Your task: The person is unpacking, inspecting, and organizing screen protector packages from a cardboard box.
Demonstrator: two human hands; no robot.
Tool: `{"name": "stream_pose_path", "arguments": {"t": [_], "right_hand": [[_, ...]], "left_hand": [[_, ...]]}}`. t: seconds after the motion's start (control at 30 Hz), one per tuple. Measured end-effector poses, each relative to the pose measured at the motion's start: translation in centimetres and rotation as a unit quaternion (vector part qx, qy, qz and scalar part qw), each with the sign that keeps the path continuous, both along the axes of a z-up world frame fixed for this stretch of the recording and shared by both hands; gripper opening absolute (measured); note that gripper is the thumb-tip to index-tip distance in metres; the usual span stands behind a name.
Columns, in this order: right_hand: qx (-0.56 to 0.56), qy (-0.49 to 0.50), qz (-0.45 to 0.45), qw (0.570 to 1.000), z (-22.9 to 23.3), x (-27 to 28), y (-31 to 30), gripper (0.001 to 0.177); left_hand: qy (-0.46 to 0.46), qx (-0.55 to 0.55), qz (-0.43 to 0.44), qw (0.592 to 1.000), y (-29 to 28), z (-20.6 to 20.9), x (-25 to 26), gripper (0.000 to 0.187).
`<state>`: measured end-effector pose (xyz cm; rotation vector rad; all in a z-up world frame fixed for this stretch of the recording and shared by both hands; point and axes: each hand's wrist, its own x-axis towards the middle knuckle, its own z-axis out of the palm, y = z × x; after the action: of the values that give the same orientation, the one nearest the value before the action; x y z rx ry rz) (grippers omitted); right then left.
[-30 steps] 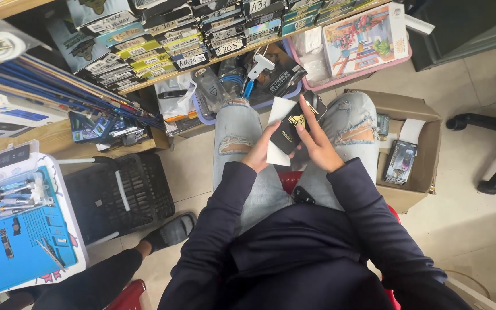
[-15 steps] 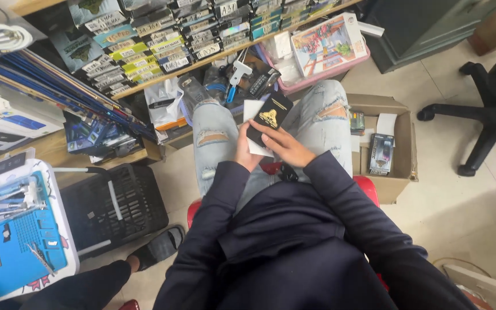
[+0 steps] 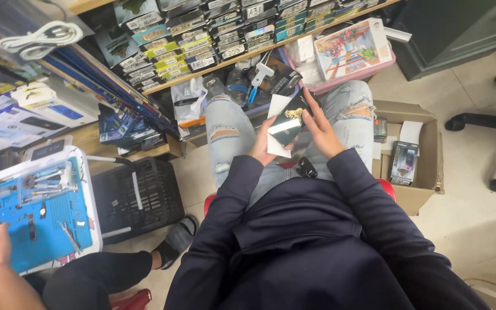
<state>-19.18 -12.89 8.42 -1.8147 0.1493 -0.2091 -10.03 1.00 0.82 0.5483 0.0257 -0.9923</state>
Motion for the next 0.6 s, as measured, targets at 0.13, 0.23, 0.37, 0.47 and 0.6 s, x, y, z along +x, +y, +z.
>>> {"name": "stream_pose_path", "arguments": {"t": [0.13,0.23,0.37,0.47,0.6], "right_hand": [[-0.037,-0.048,-0.042,0.997,-1.8,1.3,-1.0,0.058],[-0.043,-0.061,-0.053,0.996,-1.2,0.8,-0.6,0.058],[-0.049,-0.019,-0.012,0.999,-1.9,1.1,-0.4,0.06],[0.024,-0.018,0.086,0.996,-9.0,2.4,-2.3,0.057],[0.031,0.014,0.11,0.993,-1.0,0.3,0.5,0.052]], "left_hand": [[-0.008,0.012,-0.021,1.0,-0.5,-1.4,0.5,0.041],[-0.033,0.01,-0.043,0.998,-0.4,-1.4,0.3,0.045],[-0.049,0.036,-0.031,0.998,0.2,-1.6,0.6,0.046],[-0.038,0.037,-0.011,0.999,0.4,-0.5,0.4,0.047],[-0.034,0.046,0.002,0.998,0.2,-0.8,0.4,0.046]]}}
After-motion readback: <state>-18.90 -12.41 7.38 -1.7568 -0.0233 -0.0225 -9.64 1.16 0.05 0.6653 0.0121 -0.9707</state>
